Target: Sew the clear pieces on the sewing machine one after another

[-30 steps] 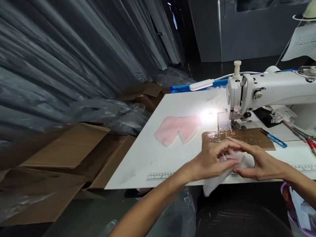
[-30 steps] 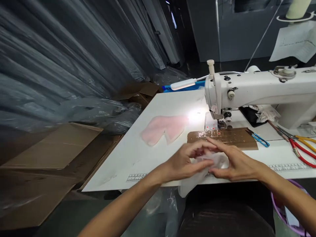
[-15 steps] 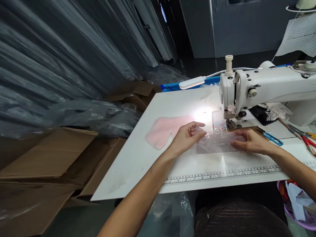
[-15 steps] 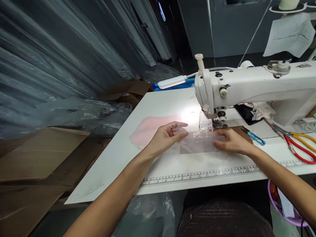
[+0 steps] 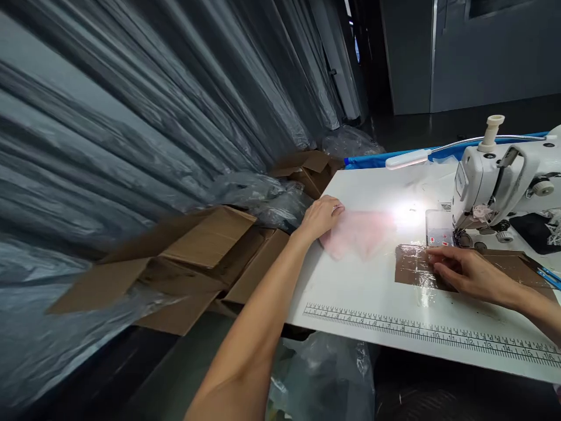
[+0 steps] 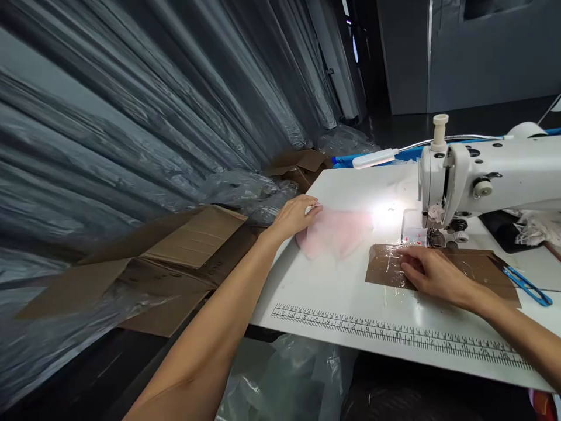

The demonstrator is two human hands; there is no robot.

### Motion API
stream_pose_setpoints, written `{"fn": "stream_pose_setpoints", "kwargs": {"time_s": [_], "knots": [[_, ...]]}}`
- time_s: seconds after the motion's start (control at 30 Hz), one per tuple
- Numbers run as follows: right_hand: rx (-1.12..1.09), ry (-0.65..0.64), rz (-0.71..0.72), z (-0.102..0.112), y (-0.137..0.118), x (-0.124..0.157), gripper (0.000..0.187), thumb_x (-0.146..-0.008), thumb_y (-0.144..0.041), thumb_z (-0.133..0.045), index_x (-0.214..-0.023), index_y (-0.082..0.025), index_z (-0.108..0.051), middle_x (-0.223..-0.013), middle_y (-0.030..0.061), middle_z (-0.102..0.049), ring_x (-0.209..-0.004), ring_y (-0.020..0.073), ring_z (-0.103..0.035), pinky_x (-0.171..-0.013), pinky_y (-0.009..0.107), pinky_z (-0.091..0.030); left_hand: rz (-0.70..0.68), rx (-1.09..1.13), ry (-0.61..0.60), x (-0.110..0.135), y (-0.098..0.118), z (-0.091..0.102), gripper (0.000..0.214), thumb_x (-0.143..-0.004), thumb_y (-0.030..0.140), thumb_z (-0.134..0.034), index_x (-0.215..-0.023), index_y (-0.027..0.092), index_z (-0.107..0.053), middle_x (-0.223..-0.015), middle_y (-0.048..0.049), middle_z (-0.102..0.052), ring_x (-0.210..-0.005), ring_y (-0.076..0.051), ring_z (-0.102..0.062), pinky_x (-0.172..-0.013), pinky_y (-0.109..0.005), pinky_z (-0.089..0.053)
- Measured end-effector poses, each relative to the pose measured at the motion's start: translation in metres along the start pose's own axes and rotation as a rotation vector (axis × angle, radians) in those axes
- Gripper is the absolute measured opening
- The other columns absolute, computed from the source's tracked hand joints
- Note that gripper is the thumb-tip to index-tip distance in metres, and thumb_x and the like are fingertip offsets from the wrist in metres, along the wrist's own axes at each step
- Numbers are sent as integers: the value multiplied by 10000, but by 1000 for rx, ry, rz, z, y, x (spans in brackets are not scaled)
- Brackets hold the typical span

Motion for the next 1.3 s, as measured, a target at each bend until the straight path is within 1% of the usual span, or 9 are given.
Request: {"fn": "stream_pose_setpoints", "kwargs": {"time_s": [0.13, 0.3, 0.4, 0.5, 0.6, 0.73, 0.9, 1.1, 1.3], "knots": [[36, 117, 61, 11, 5, 14, 370, -980, -371, -438, -1155, -198, -714, -884, 59, -743, -686, 156, -661, -649, 296, -555, -182, 73, 84, 25, 26, -7, 138, -837, 293, -598, -793, 188, -676, -1116, -94, -725, -1027, -249, -672, -858, -366, -544], [56, 263, 308, 7, -4, 23, 598, -923, -403, -611, -1471, -189, -503, -1398, 146, -595, -1247, 275, -598, -1045, 485, -526, -545, 390, -280, 92, 106, -36, 113, -878, 252, -611, -807, 183, -667, -757, -22, -735, -673, -127, -674, -621, -236, -519], [-42, 144, 391, 2, -17, 36, 789, -868, -409, -702, -1552, -197, -371, -1500, 153, -499, -1406, 284, -456, -1172, 514, -397, -659, 502, -485, 131, 149, -48, 74, -890, 199, -614, -843, 176, -666, -691, -7, -714, -593, -101, -648, -547, -201, -489], [-279, -147, 208, 0, -21, 54, 567, -848, -360, -716, -1370, -182, -586, -1189, 99, -708, -1112, 227, -664, -1003, 387, -538, -623, 572, -578, 147, 164, -55, 157, -896, 183, -584, -977, 175, -719, -789, -39, -751, -627, -115, -669, -551, -210, -520], [-526, -335, -90, 3, -8, 68, 407, -846, -335, -696, -1200, -135, -674, -892, 47, -746, -772, 149, -689, -736, 268, -569, -355, 708, -622, 136, 154, -73, 188, -894, 278, -604, -975, 169, -734, -845, -57, -753, -625, -129, -689, -520, -217, -557], [-573, -142, -338, 17, 25, 64, 440, -820, -302, -726, -1214, -116, -663, -777, 28, -718, -646, 117, -643, -580, 214, -501, -103, 787, -587, 106, 133, -102, 285, -825, 403, -680, -972, 160, -702, -881, -69, -747, -725, -179, -726, -548, -251, -586], [-518, 69, -411, 29, 43, 48, 287, -853, -212, -686, -1128, -131, -681, -736, 11, -694, -653, 109, -648, -523, 188, -463, -255, 363, -343, 90, 115, -87, 311, -902, 460, -576, -999, 195, -708, -864, -52, -732, -744, -180, -671, -641, -298, -553], [-680, -62, -426, 40, 40, 49, 361, -791, -398, -795, -1031, -152, -687, -756, 9, -690, -564, 80, -630, -416, 158, -397, -531, 191, -567, 112, 95, -72, 283, -879, 489, -632, -953, 227, -705, -1033, -55, -702, -942, -217, -676, -796, -345, -556], [-718, -132, -380, 56, 40, 54, 457, -736, -477, -836, -1027, -153, -699, -723, -12, -658, -536, 69, -609, -401, 156, -384, -266, 69, -212, 66, 61, -48, 272, -925, 426, -525, -909, 213, -694, -923, -69, -727, -851, -246, -692, -799, -403, -567]]}}
Point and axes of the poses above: each hand's wrist, its own x-axis away from the middle knuckle, its own z-axis out of the back of the hand, y = z × x, the point moved 2 cm from there along -x, towards the middle knuckle
